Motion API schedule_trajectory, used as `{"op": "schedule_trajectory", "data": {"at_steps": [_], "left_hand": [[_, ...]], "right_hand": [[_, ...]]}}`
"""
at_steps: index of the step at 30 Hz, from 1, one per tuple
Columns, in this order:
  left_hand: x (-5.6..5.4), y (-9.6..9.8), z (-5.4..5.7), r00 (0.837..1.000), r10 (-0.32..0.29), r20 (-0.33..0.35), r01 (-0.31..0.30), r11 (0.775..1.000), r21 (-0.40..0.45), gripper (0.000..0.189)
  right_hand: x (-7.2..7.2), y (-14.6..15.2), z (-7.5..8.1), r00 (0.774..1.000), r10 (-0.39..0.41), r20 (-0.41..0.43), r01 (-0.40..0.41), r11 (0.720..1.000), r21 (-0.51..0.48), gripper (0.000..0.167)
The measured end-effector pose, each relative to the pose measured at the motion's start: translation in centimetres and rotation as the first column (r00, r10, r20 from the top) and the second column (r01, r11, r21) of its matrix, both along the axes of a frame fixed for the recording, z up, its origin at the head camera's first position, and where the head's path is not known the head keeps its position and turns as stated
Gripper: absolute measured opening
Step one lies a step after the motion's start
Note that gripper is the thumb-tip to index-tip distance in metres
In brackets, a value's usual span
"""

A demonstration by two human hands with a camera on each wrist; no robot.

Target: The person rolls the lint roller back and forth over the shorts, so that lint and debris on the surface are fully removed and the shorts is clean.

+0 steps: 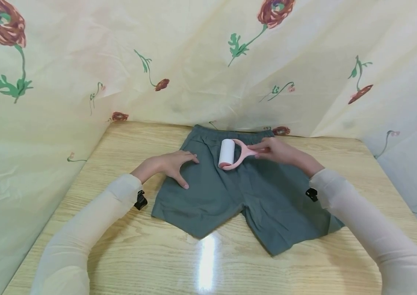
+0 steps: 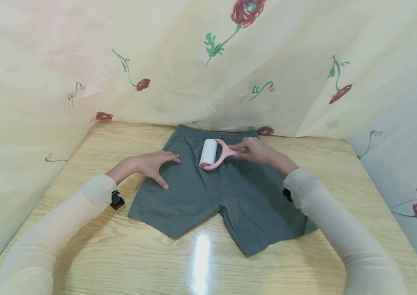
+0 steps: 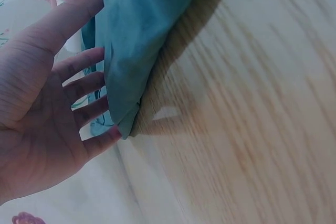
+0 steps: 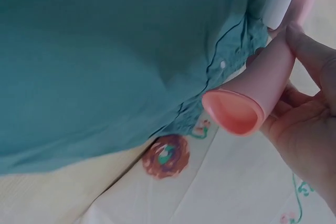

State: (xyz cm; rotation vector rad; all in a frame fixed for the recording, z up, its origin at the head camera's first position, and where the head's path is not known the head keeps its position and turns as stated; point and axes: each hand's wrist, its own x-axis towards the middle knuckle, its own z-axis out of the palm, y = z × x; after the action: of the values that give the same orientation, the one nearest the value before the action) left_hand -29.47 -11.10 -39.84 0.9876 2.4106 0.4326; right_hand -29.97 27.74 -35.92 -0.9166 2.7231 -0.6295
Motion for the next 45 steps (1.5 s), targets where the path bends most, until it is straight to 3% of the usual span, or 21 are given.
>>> {"op": "schedule_trajectory", "data": {"at_steps": [6, 13, 21, 30, 45], "left_hand": [[-0.2, -0.1, -0.1, 1.000, 0.000, 0.018, 0.001, 1.000, -0.009, 0.093], [-0.2, -0.1, 0.0, 1.000, 0.000, 0.025, 0.000, 1.000, -0.006, 0.093], [-0.3, 0.0, 0.0, 1.000, -0.004, 0.026, 0.005, 1.000, -0.015, 0.093], [-0.2, 0.0, 0.1, 1.000, -0.005, 0.020, 0.006, 1.000, -0.018, 0.092], [-0.1, 0.1, 0.4, 1.000, -0.007, 0.026, 0.007, 1.000, -0.019, 0.093]], "right_hand": [[-0.1, 1.6, 0.0, 1.000, 0.005, -0.015, -0.005, 1.000, 0.030, 0.043], [0.1, 2.8, 0.2, 0.999, -0.029, 0.046, 0.028, 0.999, 0.031, 0.043], [0.4, 3.8, 0.3, 0.999, -0.022, 0.036, 0.022, 1.000, 0.008, 0.042], [0.7, 4.8, 0.5, 0.998, -0.052, 0.041, 0.050, 0.998, 0.046, 0.043], [1.5, 7.3, 0.3, 0.999, -0.030, 0.026, 0.030, 0.999, -0.018, 0.039]]}}
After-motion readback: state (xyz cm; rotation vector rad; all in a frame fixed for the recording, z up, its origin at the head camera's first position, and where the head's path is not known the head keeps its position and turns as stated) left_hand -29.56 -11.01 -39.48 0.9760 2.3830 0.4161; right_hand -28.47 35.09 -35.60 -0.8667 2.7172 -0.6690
